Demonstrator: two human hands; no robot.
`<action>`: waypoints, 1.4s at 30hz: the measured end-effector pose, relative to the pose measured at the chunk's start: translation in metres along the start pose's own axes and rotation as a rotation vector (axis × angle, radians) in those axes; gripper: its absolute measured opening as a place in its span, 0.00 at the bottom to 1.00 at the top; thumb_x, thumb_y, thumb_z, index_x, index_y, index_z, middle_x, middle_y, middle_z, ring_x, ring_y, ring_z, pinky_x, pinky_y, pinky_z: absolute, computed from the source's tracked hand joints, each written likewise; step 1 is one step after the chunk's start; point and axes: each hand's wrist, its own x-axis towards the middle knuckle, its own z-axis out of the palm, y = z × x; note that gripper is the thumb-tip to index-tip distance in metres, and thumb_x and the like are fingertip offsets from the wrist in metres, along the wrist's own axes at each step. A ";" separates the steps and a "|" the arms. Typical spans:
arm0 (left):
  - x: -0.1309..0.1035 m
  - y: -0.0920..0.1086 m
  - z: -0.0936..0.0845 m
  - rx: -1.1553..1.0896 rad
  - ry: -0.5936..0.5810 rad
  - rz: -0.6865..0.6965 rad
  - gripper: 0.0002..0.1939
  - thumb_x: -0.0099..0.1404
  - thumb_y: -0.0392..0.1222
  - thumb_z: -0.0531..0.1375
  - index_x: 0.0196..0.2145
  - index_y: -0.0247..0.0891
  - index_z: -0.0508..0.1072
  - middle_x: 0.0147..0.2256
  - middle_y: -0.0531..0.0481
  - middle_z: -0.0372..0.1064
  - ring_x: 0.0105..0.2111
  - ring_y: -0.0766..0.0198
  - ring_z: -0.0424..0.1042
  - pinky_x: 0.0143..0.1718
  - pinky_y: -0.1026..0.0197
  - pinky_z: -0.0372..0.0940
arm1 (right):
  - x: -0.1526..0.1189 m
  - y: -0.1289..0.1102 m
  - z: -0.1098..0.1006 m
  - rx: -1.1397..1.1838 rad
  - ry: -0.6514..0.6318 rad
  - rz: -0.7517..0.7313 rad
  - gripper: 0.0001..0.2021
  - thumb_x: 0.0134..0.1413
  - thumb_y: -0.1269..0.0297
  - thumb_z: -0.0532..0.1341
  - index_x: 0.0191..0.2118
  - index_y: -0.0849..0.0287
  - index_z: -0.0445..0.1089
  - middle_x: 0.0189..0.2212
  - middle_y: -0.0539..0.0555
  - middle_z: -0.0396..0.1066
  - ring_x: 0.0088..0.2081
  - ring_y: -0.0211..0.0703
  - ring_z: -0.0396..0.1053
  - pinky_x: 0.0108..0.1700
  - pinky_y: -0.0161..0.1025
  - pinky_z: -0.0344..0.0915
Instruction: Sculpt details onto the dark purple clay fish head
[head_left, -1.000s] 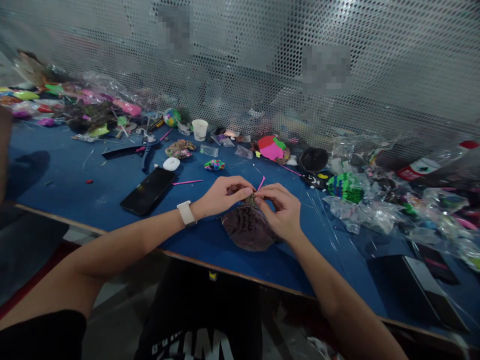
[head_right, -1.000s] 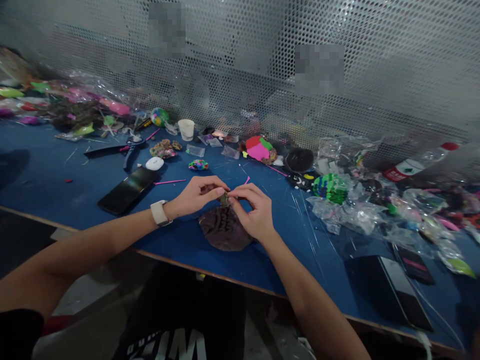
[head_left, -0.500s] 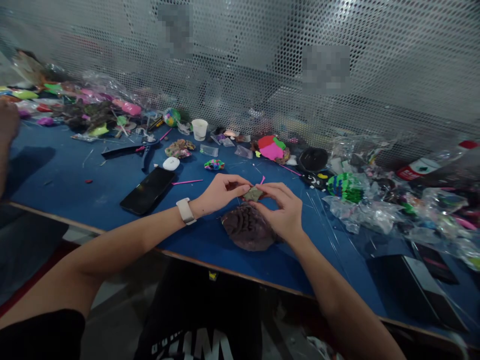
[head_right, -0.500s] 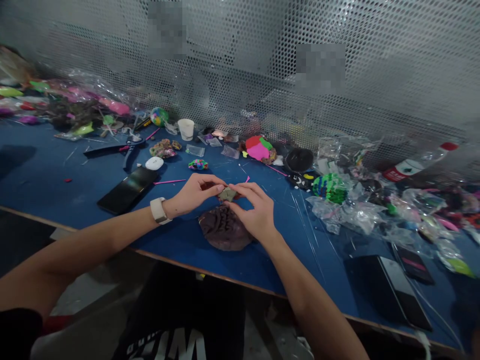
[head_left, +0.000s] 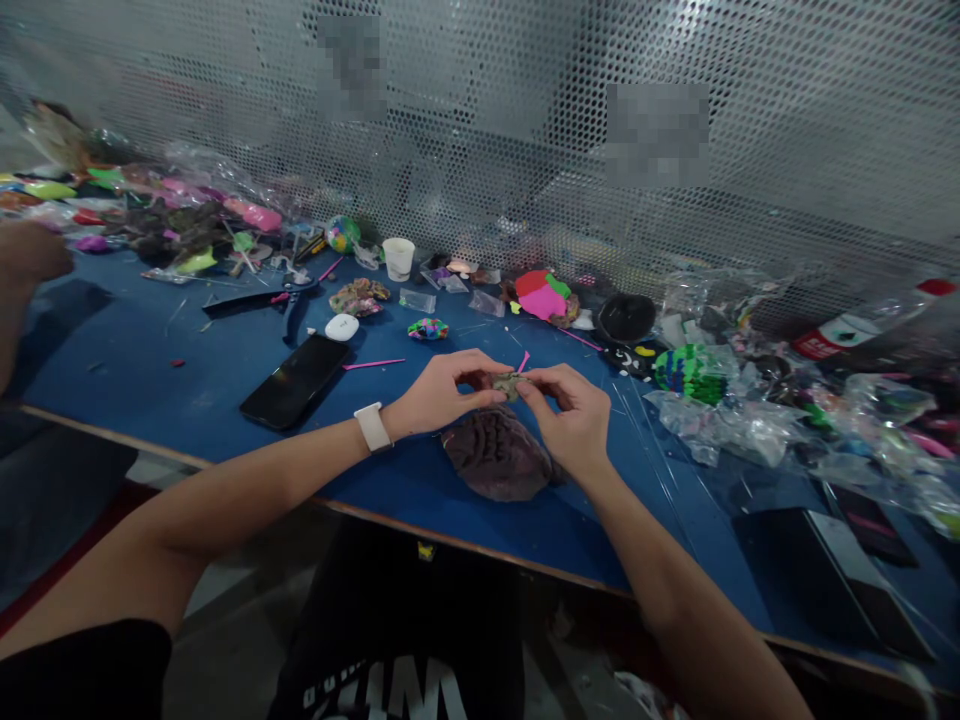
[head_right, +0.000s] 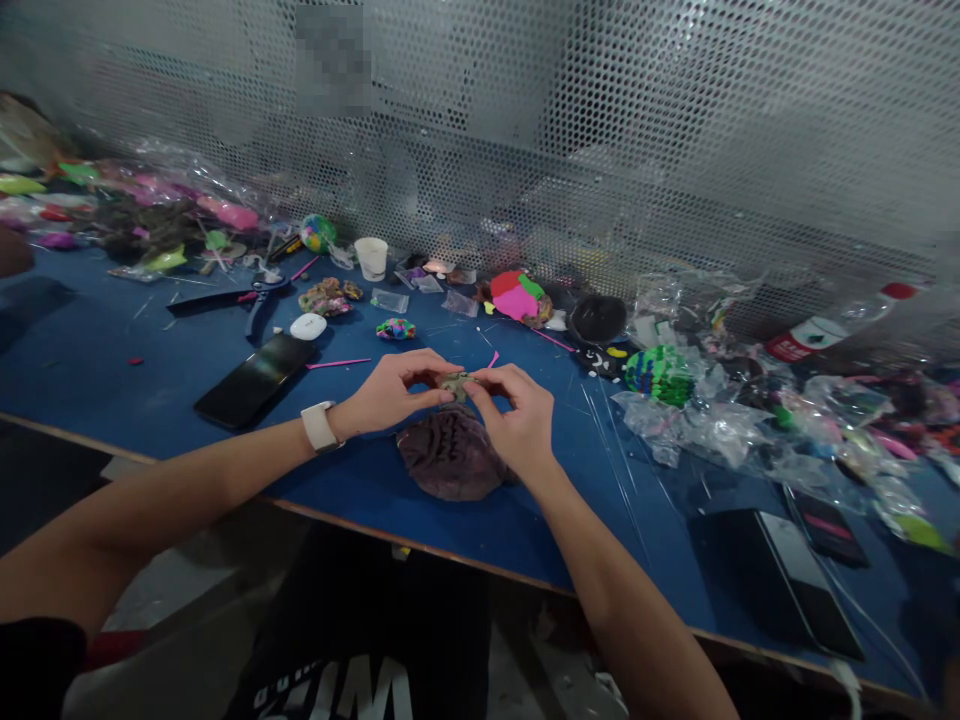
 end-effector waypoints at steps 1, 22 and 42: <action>0.000 0.001 0.000 0.023 0.006 0.006 0.23 0.74 0.59 0.75 0.55 0.39 0.88 0.47 0.41 0.83 0.41 0.61 0.80 0.45 0.59 0.79 | 0.000 0.000 0.000 0.003 -0.001 -0.004 0.03 0.71 0.64 0.72 0.41 0.51 0.84 0.36 0.52 0.85 0.36 0.46 0.83 0.40 0.44 0.82; 0.002 0.008 -0.003 0.103 0.024 -0.051 0.17 0.82 0.50 0.62 0.51 0.38 0.87 0.41 0.44 0.84 0.36 0.63 0.78 0.39 0.61 0.71 | -0.003 0.002 0.004 -0.195 -0.027 -0.183 0.06 0.74 0.62 0.69 0.52 0.51 0.82 0.41 0.55 0.85 0.37 0.47 0.81 0.43 0.46 0.84; -0.001 0.006 0.000 -0.007 -0.106 -0.054 0.21 0.79 0.52 0.68 0.61 0.37 0.82 0.47 0.42 0.85 0.45 0.59 0.83 0.49 0.59 0.77 | -0.002 0.004 0.003 -0.076 0.069 0.007 0.07 0.75 0.62 0.66 0.46 0.51 0.84 0.41 0.55 0.83 0.41 0.48 0.81 0.37 0.43 0.82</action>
